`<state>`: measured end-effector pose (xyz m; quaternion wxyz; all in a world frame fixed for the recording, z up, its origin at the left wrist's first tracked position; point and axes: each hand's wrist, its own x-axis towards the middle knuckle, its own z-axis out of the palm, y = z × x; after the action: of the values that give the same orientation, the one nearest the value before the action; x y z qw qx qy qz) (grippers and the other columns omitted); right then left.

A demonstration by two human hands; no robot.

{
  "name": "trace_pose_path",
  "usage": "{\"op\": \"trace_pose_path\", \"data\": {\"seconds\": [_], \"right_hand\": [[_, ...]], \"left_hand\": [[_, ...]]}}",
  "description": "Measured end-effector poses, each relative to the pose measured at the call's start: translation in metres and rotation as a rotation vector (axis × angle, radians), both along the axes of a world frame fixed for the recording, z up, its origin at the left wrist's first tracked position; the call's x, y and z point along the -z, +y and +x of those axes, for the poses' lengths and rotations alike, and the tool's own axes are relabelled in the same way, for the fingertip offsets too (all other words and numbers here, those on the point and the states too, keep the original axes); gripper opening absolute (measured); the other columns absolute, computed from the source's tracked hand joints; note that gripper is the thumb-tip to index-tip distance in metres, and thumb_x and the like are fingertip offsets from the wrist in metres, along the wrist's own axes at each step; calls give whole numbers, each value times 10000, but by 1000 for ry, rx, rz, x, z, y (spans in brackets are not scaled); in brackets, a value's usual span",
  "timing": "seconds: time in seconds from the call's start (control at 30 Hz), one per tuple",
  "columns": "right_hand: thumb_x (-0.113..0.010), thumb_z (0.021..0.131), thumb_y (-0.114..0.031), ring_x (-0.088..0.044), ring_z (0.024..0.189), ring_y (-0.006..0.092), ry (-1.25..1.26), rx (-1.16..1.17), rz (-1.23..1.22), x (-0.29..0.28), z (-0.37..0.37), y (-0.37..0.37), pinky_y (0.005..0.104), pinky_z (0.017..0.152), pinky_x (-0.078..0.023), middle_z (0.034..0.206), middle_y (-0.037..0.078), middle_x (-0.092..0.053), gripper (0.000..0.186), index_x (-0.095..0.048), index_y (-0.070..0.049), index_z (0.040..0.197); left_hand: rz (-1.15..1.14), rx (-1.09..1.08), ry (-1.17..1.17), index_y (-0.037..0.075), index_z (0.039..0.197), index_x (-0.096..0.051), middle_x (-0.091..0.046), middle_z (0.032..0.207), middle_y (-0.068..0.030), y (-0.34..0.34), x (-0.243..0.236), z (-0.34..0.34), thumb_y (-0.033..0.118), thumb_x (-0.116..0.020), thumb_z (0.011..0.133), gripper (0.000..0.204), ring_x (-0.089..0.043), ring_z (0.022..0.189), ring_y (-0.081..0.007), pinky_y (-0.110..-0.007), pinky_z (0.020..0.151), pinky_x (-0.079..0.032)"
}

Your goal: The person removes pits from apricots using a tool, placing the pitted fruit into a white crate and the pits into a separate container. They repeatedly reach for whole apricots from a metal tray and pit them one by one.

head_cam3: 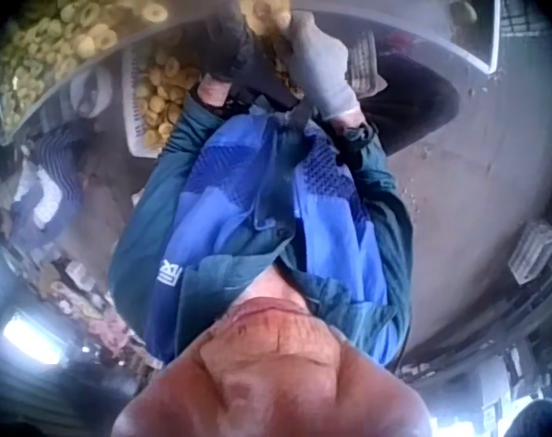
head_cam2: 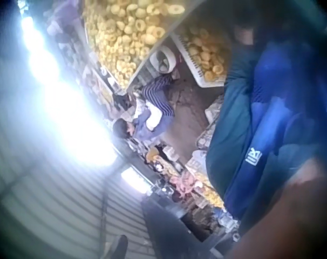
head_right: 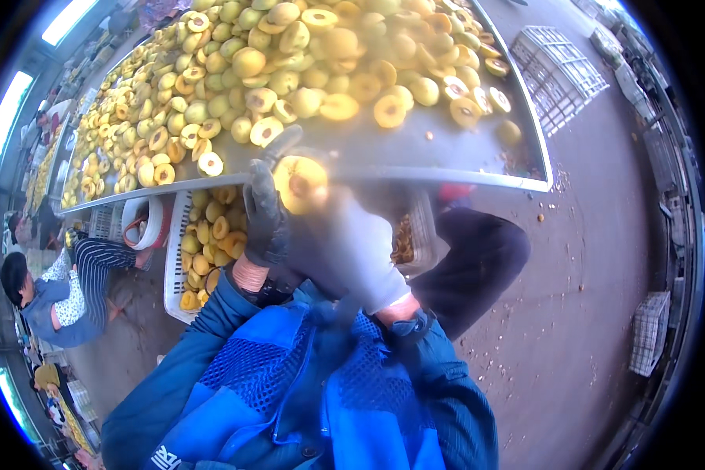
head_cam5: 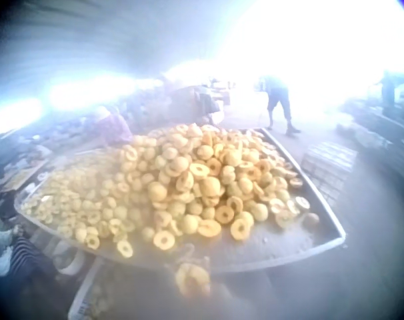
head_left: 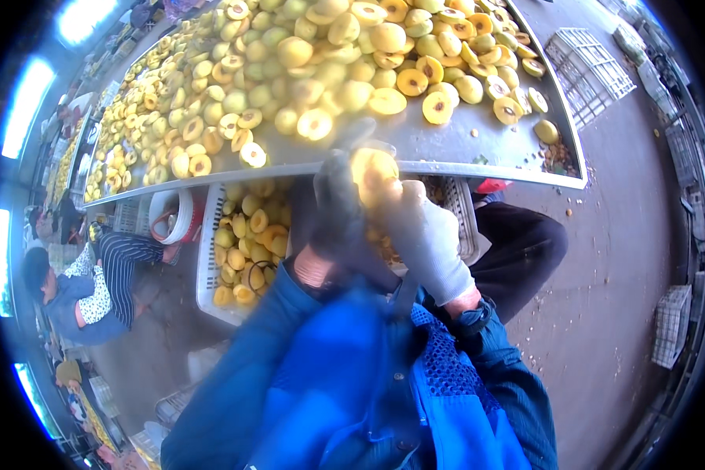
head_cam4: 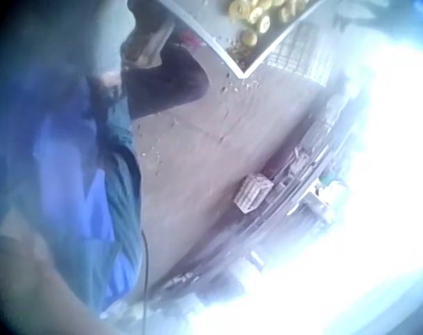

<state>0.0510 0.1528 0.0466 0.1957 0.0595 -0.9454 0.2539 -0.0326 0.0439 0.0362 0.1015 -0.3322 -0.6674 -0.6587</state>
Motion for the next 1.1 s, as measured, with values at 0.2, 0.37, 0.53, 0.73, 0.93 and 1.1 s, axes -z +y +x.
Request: {"op": "trace_pose_path", "data": {"seconds": [0.2, 0.37, 0.53, 0.73, 0.93, 1.1], "right_hand": [[-621, 833, -158, -634, 585, 237, -78, 91, 75, 4, 13, -2, 338, 476, -510, 898, 84, -520, 408, -462, -111, 1206], [-611, 816, -196, -585, 528, 184, 28, 78, 251, 24, 10, -1, 270, 434, -494, 902, 35, -513, 492, -449, -108, 1272], [-617, 786, -251, -567, 538, 169, 57, 110, 339, 15, 17, -3, 288, 410, -475, 811, 54, -518, 353, -535, -104, 1096], [-619, 802, -260, -546, 491, 107, 94, 171, 359, 29, 21, 0, 256, 362, -451, 787, 15, -487, 510, -459, -112, 1262], [-633, 804, -266, -613, 591, 243, -64, -52, 114, 19, 29, 14, 371, 485, -498, 792, 89, -529, 314, -557, -90, 1053], [-610, 825, -246, -613, 657, 312, -170, -197, -80, 42, 22, 28, 414, 593, -508, 794, 126, -531, 332, -559, -83, 1110]], "left_hand": [[-12, -58, -103, -88, 1285, -469, -648, 1015, -162, 0, -2, 22, 355, -264, 1032, 550, -617, 914, -231, -360, 847, -495], [-125, -114, 125, -82, 1234, -525, -664, 960, -157, 4, -9, 21, 353, -273, 1030, 542, -620, 922, -237, -348, 857, -486], [-42, -36, -97, -66, 1250, -513, -633, 1085, -195, 5, 4, 18, 312, -272, 1035, 497, -612, 1004, -260, -341, 894, -478], [-275, -1, -142, -25, 1324, -436, -541, 1274, -219, -6, 17, 7, 101, -479, 951, 395, -571, 1112, -315, -372, 955, -453], [-314, -61, -126, -72, 1199, -562, -643, 1065, -124, 2, 7, 11, 484, -260, 1030, 655, -617, 915, -165, -279, 845, -492], [-555, -58, 123, 4, 1285, -492, -581, 1228, -150, -3, 0, 14, 53, -598, 846, 454, -580, 1079, -306, -374, 940, -452]]}}
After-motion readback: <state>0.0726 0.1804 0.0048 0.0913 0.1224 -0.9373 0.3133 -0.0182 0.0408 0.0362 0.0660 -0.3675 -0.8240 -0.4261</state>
